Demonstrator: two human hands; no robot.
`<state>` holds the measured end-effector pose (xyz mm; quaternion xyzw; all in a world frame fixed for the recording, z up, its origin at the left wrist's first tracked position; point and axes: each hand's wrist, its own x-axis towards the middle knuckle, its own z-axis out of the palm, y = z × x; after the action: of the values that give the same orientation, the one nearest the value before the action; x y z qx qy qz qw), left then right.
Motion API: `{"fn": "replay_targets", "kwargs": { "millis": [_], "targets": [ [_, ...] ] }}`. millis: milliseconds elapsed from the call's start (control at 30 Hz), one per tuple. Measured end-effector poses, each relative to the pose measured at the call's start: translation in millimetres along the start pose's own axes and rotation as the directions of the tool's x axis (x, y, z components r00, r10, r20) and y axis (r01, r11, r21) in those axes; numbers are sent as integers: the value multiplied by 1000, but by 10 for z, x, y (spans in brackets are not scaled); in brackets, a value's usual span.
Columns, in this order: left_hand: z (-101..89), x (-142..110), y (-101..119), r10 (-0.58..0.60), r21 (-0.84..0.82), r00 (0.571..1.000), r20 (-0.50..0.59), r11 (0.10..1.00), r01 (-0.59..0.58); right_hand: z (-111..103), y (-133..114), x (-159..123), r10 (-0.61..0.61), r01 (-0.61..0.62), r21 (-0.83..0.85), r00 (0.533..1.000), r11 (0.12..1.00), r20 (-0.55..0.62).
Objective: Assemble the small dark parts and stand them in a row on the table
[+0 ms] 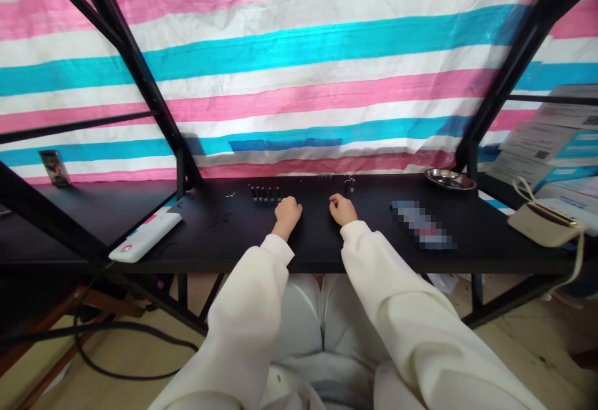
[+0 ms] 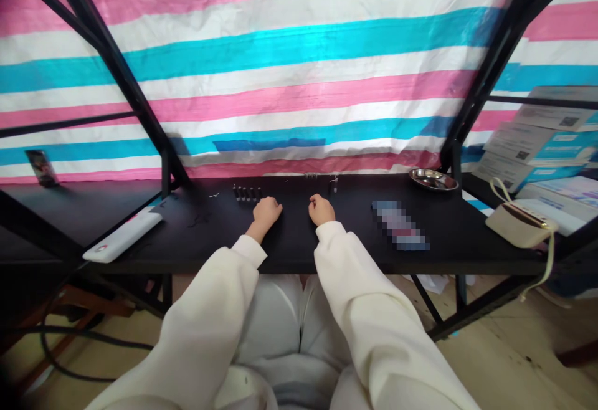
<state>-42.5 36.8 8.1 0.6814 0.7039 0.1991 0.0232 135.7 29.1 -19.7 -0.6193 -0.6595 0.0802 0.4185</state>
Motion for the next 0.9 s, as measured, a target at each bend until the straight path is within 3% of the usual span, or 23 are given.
{"fn": "replay_targets", "kwargs": {
  "millis": [133,200,333,567,900],
  "targets": [
    [100,-88,56,108,-100,994,-25,989,-110,-68,109,92,149,-144,49,981,988,-122],
    [125,-100,28,99,-207,994,-46,972,-106,-111,180,162,277,-264,89,940,960,-198],
    [138,-82,-23,74,-369,994,-86,924,-100,-178,327,312,477,-486,7,856,874,-200],
    [157,-102,10,174,-440,979,-102,875,-201,-213,511,503,421,-429,-290,902,856,-90],
    [208,-99,8,190,-437,979,-78,876,-204,-110,513,715,446,-434,-285,895,854,-26]
  ]
}}
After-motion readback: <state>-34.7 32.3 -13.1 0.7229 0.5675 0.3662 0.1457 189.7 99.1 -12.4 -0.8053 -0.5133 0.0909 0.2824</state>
